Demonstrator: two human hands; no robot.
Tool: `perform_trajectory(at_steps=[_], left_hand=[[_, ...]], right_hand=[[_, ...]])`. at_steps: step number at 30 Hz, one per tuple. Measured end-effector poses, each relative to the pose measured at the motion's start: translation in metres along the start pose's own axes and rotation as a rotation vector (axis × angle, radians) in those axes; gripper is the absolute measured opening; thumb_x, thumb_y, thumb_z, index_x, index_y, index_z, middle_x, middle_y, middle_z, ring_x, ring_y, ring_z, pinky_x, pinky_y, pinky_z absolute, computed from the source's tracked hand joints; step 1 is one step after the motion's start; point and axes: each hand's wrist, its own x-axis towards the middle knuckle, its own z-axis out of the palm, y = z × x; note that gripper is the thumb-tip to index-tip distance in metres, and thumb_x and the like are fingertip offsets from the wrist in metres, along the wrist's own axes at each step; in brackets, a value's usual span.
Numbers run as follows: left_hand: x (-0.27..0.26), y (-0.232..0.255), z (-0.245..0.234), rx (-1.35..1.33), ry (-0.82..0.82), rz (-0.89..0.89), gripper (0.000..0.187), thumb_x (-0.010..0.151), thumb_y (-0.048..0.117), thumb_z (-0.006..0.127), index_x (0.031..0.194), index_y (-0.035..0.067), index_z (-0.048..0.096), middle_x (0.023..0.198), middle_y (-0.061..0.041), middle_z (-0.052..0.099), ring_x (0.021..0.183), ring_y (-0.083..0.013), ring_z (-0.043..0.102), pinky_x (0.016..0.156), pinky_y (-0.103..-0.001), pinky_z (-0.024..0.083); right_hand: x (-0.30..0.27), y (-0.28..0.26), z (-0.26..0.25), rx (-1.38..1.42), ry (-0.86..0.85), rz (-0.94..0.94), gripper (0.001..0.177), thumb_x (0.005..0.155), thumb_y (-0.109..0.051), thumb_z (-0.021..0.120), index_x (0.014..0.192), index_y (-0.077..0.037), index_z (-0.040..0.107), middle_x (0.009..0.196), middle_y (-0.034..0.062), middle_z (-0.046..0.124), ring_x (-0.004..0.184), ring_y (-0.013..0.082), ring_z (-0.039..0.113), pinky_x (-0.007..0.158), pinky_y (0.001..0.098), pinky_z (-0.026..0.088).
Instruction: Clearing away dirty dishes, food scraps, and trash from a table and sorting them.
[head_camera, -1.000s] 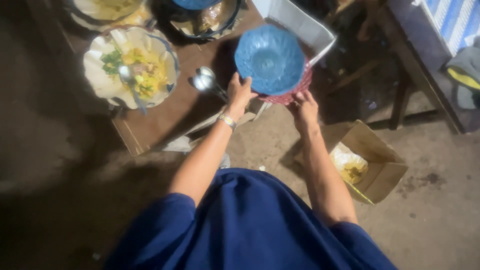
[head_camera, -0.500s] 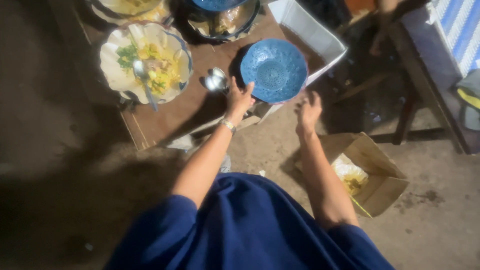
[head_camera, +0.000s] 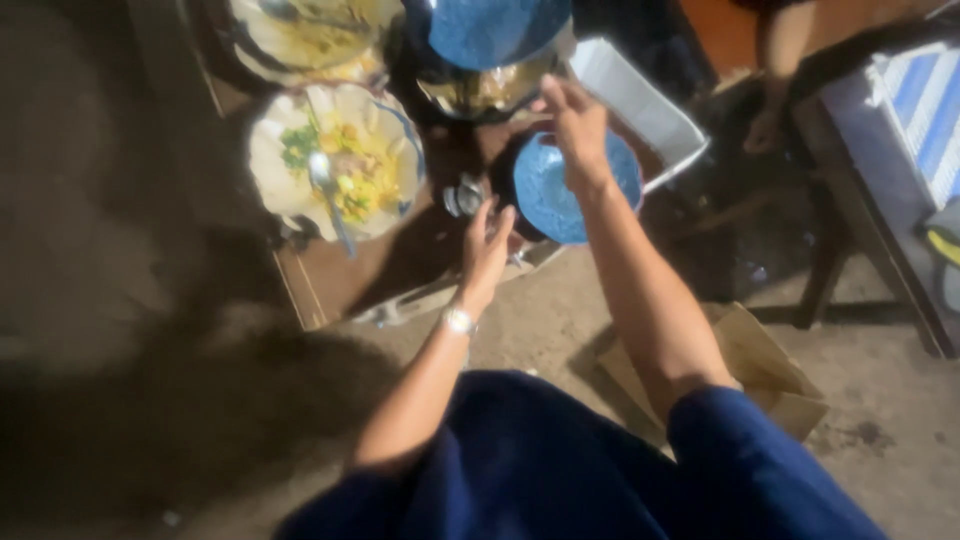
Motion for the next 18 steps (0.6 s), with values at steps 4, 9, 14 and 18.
perform_trajectory(at_steps=[4,9,14,18], left_hand=[[-0.013,0.044,-0.018,-0.119,-0.033,-0.086,0.054,0.102,0.027,0.065,0.146,0.0,0.051,0.105,-0.007,0.064,0.081,-0.0093,0.062,0.068,-0.024,0.053],[-0.02,0.068,-0.043,-0.078,-0.038,-0.02,0.047,0.104,0.024,0.064,0.144,0.001,0.055,0.117,-0.006,0.068,0.092,-0.0084,0.065,0.076,-0.023,0.054],[-0.014,0.068,-0.042,-0.112,-0.06,-0.101,0.049,0.102,0.026,0.063,0.144,0.004,0.052,0.115,-0.009,0.07,0.084,-0.0119,0.067,0.073,-0.025,0.057],[-0.006,0.056,-0.024,-0.118,-0.11,-0.148,0.054,0.101,0.027,0.065,0.148,0.004,0.049,0.117,-0.012,0.069,0.084,-0.0133,0.067,0.074,-0.027,0.058]], right_hand=[[0.042,0.01,0.025,0.118,0.002,0.151,0.047,0.093,-0.043,0.072,0.105,0.003,0.07,0.077,0.0093,0.069,0.059,0.0185,0.065,0.051,0.0333,0.05],[0.148,0.114,0.007,0.136,0.193,0.045,0.027,0.095,-0.019,0.065,0.092,0.007,0.071,0.075,0.0113,0.068,0.062,0.0226,0.067,0.055,0.0369,0.057],[0.059,0.047,-0.019,0.443,0.278,0.006,0.025,0.096,-0.014,0.058,0.08,0.004,0.064,0.066,0.0132,0.061,0.058,0.027,0.064,0.054,0.039,0.058],[-0.007,0.063,-0.088,0.45,0.396,-0.218,0.022,0.1,-0.007,0.054,0.078,-0.003,0.055,0.061,0.0105,0.053,0.055,0.0243,0.06,0.051,0.0375,0.055]])
